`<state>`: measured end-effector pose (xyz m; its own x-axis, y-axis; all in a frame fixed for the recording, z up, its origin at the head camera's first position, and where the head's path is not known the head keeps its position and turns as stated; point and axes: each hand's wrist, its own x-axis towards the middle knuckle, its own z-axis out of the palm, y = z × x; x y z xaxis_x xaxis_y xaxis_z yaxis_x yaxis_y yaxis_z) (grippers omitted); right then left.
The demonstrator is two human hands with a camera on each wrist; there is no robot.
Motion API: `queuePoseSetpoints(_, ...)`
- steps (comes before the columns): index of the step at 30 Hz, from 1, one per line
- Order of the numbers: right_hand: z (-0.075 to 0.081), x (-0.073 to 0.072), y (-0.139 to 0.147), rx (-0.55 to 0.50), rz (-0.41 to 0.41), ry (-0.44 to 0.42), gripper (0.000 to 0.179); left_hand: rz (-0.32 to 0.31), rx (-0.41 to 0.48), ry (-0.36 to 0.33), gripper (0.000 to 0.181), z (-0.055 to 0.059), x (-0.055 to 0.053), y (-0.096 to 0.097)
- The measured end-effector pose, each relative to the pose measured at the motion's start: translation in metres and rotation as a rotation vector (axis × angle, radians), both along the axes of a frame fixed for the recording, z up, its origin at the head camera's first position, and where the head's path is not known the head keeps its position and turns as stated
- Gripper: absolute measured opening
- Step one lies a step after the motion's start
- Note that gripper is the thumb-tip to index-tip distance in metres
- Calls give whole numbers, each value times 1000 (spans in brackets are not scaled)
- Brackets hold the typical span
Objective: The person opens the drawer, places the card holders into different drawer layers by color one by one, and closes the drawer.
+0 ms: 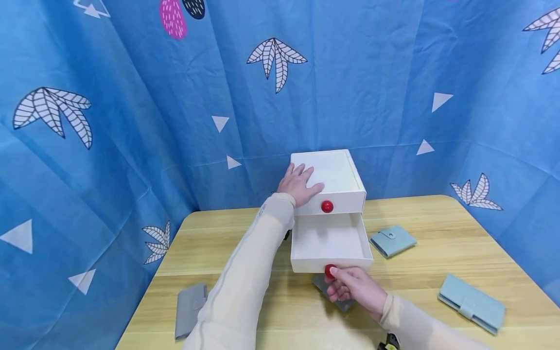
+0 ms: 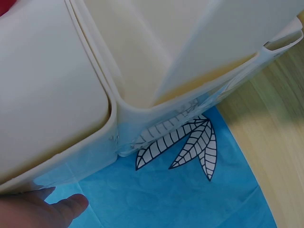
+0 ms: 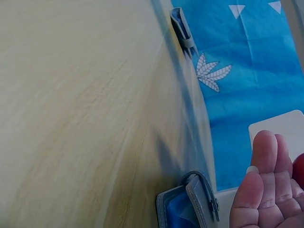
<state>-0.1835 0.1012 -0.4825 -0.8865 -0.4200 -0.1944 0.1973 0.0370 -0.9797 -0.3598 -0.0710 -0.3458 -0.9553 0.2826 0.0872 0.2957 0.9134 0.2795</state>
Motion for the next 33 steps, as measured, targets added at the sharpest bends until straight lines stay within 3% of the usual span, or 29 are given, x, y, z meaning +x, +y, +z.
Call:
queuePoseSetpoints(12,2,4,-1,-5,27,23,55,7,18,-13,73,-2,-1,-2)
queuePoseSetpoints(24,12,13,16,17,186,49,50,2,15,-22,73,-2,-1,-2)
queuePoseSetpoints(29,25,18,26,-6,273,113,43,-4,20,-22,73,-1,-1,-1)
queuePoseSetpoints(33,42,19,34,-8,307,214,37,-5,23,-24,72,-1,-3,-1)
